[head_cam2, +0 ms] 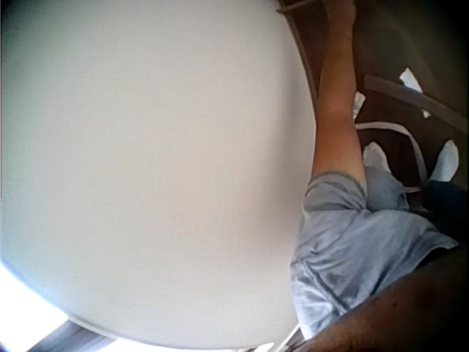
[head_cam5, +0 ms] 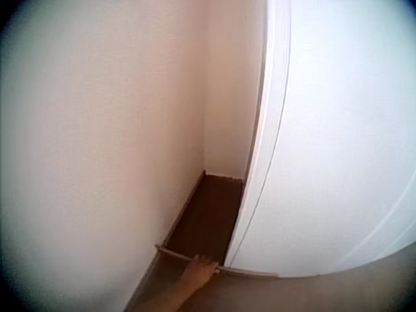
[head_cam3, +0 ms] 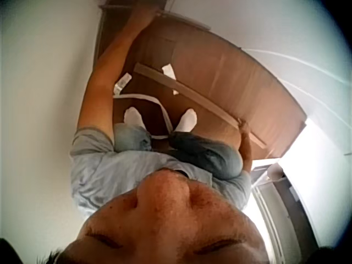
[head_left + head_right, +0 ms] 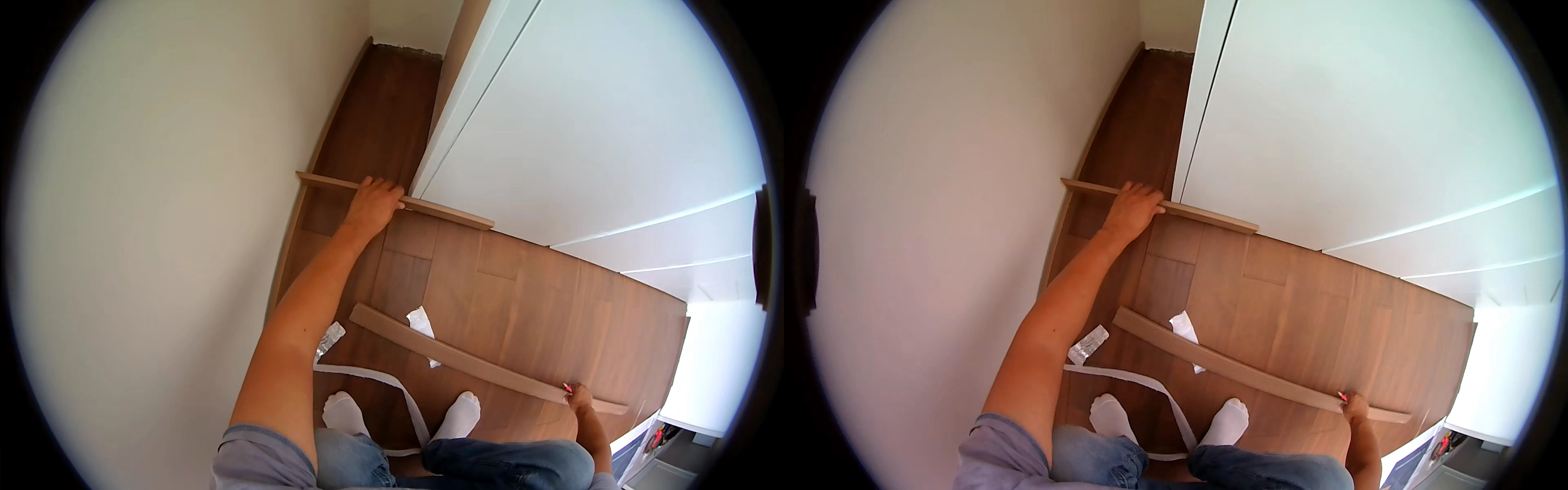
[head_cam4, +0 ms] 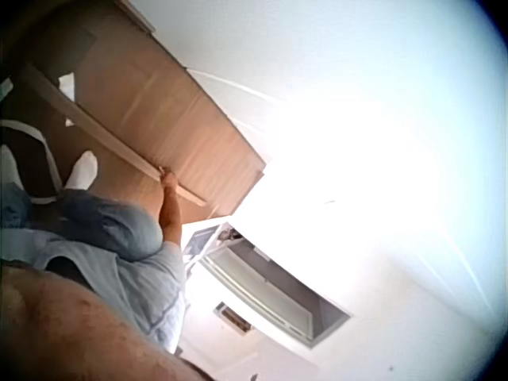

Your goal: The person fits wooden baseboard pieces against the wall, marks them with a pencil, and removes protective tape from the wall before pressing the boards into place.

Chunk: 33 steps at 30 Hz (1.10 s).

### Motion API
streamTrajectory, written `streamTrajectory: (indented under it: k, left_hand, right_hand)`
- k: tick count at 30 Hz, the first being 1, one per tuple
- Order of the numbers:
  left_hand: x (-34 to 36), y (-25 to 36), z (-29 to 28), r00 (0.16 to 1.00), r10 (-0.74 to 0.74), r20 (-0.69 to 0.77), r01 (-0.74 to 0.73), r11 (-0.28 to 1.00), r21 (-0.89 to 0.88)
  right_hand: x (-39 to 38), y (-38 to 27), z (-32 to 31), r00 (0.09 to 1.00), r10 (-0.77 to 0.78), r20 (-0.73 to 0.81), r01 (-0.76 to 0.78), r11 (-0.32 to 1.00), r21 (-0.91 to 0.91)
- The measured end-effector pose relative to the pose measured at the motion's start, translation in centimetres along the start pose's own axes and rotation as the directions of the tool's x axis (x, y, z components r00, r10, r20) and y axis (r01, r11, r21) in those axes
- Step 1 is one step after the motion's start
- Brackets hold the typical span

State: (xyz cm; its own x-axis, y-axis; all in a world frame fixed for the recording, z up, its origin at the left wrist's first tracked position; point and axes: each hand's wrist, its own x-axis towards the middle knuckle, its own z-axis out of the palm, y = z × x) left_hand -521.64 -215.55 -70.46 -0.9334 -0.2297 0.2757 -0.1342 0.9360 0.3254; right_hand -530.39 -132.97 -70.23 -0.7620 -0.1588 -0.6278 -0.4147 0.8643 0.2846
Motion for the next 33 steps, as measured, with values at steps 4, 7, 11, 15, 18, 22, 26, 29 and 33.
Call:
streamTrajectory:
  k: [4, 7, 11, 15, 18, 22, 26, 29, 33]
  left_hand:
    - [-0.1, 0.0, 0.8, 1.0, 0.005, 0.012, -0.005, 1.0, 0.003]
    - [0.0, 0.9, 1.0, 1.0, -0.002, 0.021, 0.002, 1.0, 0.004]
    - [-0.5, 0.7, 0.8, 0.998, -0.05, 0.049, 0.05, 0.999, -0.001]
    - [-0.4, 1.0, 1.0, 0.998, -0.053, 0.022, 0.053, 0.998, -0.023]
    - [-0.5, 1.4, 0.3, 0.999, -0.047, -0.021, 0.046, 0.999, -0.027]
    - [-0.1, 1.7, 0.5, 0.996, -0.029, -0.08, 0.025, 0.999, -0.044]
    - [-0.5, 1.7, 0.1, 0.998, -0.047, -0.044, 0.045, 0.998, -0.037]
    - [-0.2, 1.9, -0.4, 0.999, -0.04, -0.029, 0.038, 0.998, -0.047]
    - [-0.1, 1.6, -0.4, 0.998, -0.026, -0.06, 0.022, 0.997, -0.075]
  right_hand:
    - [0.0, -0.2, 0.3, 1.0, -0.012, 0.005, 0.012, 1.0, -0.017]
    - [1.0, -1.1, -0.4, 0.996, -0.074, -0.053, 0.076, 0.997, 0.033]
    - [2.0, -9.2, -6.2, 0.952, -0.266, -0.152, 0.292, 0.94, 0.179]
    - [2.0, -17.9, -14.6, 0.85, -0.504, -0.152, 0.525, 0.834, 0.173]
    - [2.5, -23.6, -19.6, 0.741, -0.655, -0.15, 0.671, 0.734, 0.109]
    - [4.6, -28.5, -23.7, 0.628, -0.762, -0.157, 0.774, 0.633, 0.019]
    - [5.1, -33.8, -27.7, 0.639, -0.736, -0.224, 0.757, 0.653, 0.014]
    - [5.4, -35.4, -28.0, 0.615, -0.734, -0.286, 0.777, 0.626, 0.066]
    - [5.3, -36.4, -25.8, 0.614, -0.75, -0.246, 0.787, 0.605, 0.121]
